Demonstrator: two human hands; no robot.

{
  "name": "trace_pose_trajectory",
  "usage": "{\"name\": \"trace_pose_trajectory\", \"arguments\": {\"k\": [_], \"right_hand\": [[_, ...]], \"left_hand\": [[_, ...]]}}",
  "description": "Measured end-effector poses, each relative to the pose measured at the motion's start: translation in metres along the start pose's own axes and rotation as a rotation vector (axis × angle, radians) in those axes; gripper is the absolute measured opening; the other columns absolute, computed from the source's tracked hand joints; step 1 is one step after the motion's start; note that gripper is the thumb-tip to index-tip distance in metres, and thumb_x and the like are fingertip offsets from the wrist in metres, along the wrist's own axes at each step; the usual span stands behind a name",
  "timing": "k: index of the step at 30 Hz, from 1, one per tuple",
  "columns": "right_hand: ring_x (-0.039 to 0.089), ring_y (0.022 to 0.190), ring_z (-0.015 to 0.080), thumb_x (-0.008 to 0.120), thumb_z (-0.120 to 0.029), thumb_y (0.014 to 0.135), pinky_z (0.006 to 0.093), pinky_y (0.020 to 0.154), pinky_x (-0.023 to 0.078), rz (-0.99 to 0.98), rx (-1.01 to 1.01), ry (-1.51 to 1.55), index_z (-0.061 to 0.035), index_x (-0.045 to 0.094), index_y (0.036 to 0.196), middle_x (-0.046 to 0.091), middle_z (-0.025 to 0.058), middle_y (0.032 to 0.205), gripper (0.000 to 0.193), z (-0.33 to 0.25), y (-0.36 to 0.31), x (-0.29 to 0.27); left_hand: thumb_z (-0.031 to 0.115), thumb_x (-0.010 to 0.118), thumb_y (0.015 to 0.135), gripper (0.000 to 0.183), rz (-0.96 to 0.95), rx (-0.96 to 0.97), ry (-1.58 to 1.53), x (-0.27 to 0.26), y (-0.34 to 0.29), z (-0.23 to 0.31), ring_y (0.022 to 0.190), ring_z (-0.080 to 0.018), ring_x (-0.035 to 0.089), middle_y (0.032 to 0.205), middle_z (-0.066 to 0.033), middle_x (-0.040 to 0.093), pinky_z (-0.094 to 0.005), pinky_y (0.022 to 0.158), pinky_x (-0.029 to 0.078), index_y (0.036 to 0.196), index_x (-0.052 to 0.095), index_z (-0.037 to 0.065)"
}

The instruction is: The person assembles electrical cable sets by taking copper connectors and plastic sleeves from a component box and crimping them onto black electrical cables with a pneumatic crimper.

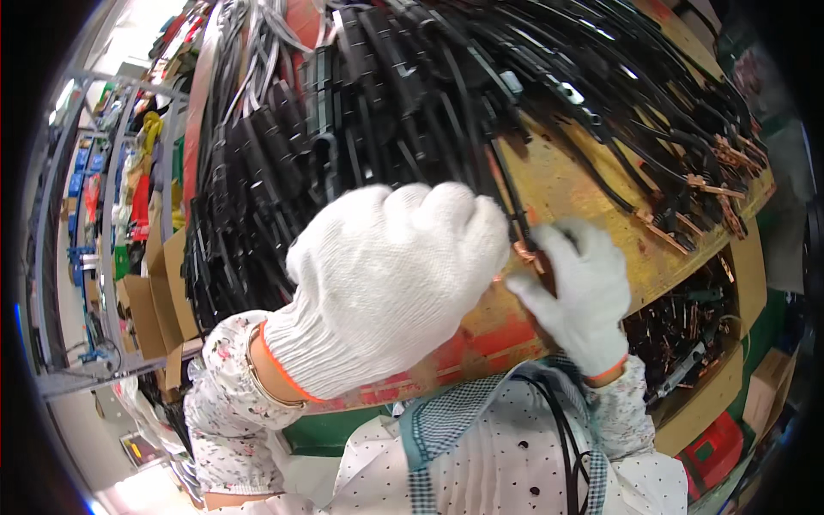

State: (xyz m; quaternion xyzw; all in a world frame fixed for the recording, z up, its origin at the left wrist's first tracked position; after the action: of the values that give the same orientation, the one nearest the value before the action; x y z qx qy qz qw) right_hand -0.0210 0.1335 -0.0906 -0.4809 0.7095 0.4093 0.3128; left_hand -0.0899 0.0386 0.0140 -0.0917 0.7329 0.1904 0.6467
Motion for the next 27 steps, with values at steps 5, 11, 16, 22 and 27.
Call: {"name": "trace_pose_trajectory", "arguments": {"k": [5, 11, 16, 22, 27], "right_hand": [[0.059, 0.088, 0.0287, 0.074, -0.023, 0.077, 0.043, 0.072, 0.046, 0.022, 0.045, 0.019, -0.0124, 0.068, 0.1, 0.063, 0.0057, 0.1, 0.026, 0.018, -0.004, 0.007], [0.062, 0.081, 0.0304, 0.073, -0.016, 0.075, 0.0421, 0.066, 0.05, 0.15, 0.162, 0.043, -0.0128, 0.066, 0.092, 0.064, 0.0079, 0.093, 0.018, 0.023, -0.026, 0.0], [0.067, 0.079, 0.0289, 0.077, -0.026, 0.078, 0.0371, 0.064, 0.053, 0.399, 0.315, 0.131, -0.0139, 0.064, 0.099, 0.067, 0.0065, 0.093, 0.027, 0.04, -0.03, -0.005], [0.068, 0.078, 0.0308, 0.069, -0.03, 0.088, 0.0388, 0.065, 0.055, 0.434, -0.034, -0.12, -0.0106, 0.061, 0.106, 0.069, 0.0075, 0.092, 0.028, -0.002, 0.01, -0.053], [0.067, 0.072, 0.0379, 0.055, -0.042, 0.096, 0.0476, 0.062, 0.053, -0.068, 0.408, -0.083, -0.0118, 0.061, 0.098, 0.068, 0.0158, 0.081, 0.03, 0.044, 0.002, -0.001]], "left_hand": [[0.02, 0.063, 0.075, 0.008, -0.246, 0.349, 0.092, 0.062, 0.054, 0.033, 0.079, -0.0188, 0.06, 0.083, -0.0014, 0.058, -0.0317, 0.066, 0.049, 0.08, 0.065, 0.014], [0.03, 0.073, 0.069, 0.024, -0.314, 0.7, -0.103, 0.109, 0.071, 0.036, 0.08, -0.0295, 0.061, 0.087, -0.0089, 0.06, -0.0422, 0.073, 0.045, 0.081, 0.067, 0.011], [0.029, 0.077, 0.069, 0.025, -0.144, 0.741, -0.22, 0.109, 0.06, 0.023, 0.079, -0.0306, 0.063, 0.082, -0.0092, 0.062, -0.0437, 0.071, 0.048, 0.082, 0.065, 0.011], [0.033, 0.07, 0.081, 0.025, -0.279, 0.394, -0.303, 0.121, 0.085, 0.007, 0.074, -0.0329, 0.071, 0.078, -0.0127, 0.071, -0.0467, 0.065, 0.055, 0.089, 0.065, 0.01], [0.04, 0.063, 0.089, 0.031, -0.405, 0.379, -0.241, 0.121, 0.081, 0.009, 0.077, -0.0352, 0.071, 0.082, -0.0134, 0.072, -0.0486, 0.065, 0.054, 0.093, 0.064, 0.01]]}}
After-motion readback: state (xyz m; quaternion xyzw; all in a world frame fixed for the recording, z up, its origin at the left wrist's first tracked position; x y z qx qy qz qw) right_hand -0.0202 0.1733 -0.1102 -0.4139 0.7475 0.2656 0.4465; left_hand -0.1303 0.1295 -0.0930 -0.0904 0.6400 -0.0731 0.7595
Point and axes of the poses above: each hand's wrist, its own y-axis towards the middle knuckle, its own x-axis out of the palm, z = x × y, the point moved 9 cm from there along y, towards the middle knuckle
